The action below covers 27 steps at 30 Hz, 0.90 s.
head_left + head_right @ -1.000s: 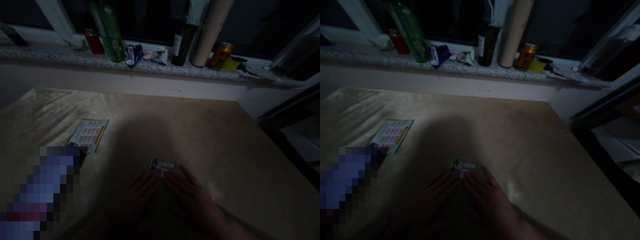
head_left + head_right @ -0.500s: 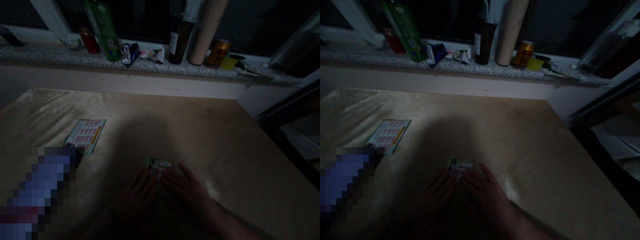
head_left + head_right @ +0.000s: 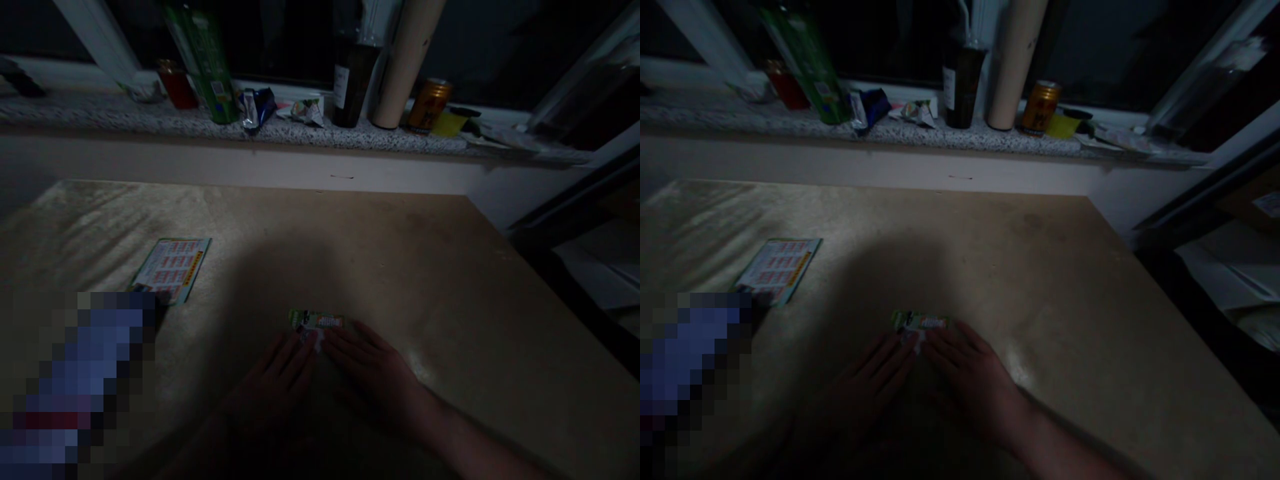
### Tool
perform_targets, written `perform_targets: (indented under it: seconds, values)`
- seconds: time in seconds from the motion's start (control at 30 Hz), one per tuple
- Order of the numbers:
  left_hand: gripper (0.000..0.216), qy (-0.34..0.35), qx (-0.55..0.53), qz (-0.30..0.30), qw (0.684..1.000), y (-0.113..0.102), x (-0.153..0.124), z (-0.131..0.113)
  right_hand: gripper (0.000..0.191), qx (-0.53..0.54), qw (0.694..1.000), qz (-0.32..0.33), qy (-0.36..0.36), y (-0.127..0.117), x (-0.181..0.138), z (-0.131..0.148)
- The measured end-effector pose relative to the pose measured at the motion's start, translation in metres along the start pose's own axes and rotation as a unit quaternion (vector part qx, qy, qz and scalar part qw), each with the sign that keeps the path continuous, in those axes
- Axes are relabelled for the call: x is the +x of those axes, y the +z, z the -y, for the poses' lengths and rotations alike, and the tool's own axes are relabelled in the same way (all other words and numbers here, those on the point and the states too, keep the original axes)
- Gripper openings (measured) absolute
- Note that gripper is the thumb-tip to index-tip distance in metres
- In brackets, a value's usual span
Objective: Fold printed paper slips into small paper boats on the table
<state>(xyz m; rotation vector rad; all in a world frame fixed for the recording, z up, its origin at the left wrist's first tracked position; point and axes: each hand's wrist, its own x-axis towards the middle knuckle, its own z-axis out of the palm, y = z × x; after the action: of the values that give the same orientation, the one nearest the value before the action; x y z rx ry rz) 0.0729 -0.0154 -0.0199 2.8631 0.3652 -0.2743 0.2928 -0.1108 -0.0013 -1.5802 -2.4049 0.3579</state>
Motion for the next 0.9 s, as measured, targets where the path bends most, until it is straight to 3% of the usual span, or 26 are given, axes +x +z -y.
perform_targets:
  seconds: [0.37,0.63,0.9]
  values:
    - [0.079,0.001,0.014,0.006,1.0,-0.0023,-0.0009,-0.0008,0.051,-0.079,0.995,-0.051,0.03,0.005,-0.004,-0.0021]
    - [0.066,-0.006,0.078,-0.018,0.997,0.0034,-0.0017,-0.0016,0.046,-0.122,0.988,-0.077,0.05,0.0038,-0.0051,-0.0027]
    - [0.083,0.01,0.068,-0.035,0.997,0.0064,-0.0022,0.0011,0.042,-0.128,0.984,-0.103,0.072,0.0053,-0.0038,-0.003]
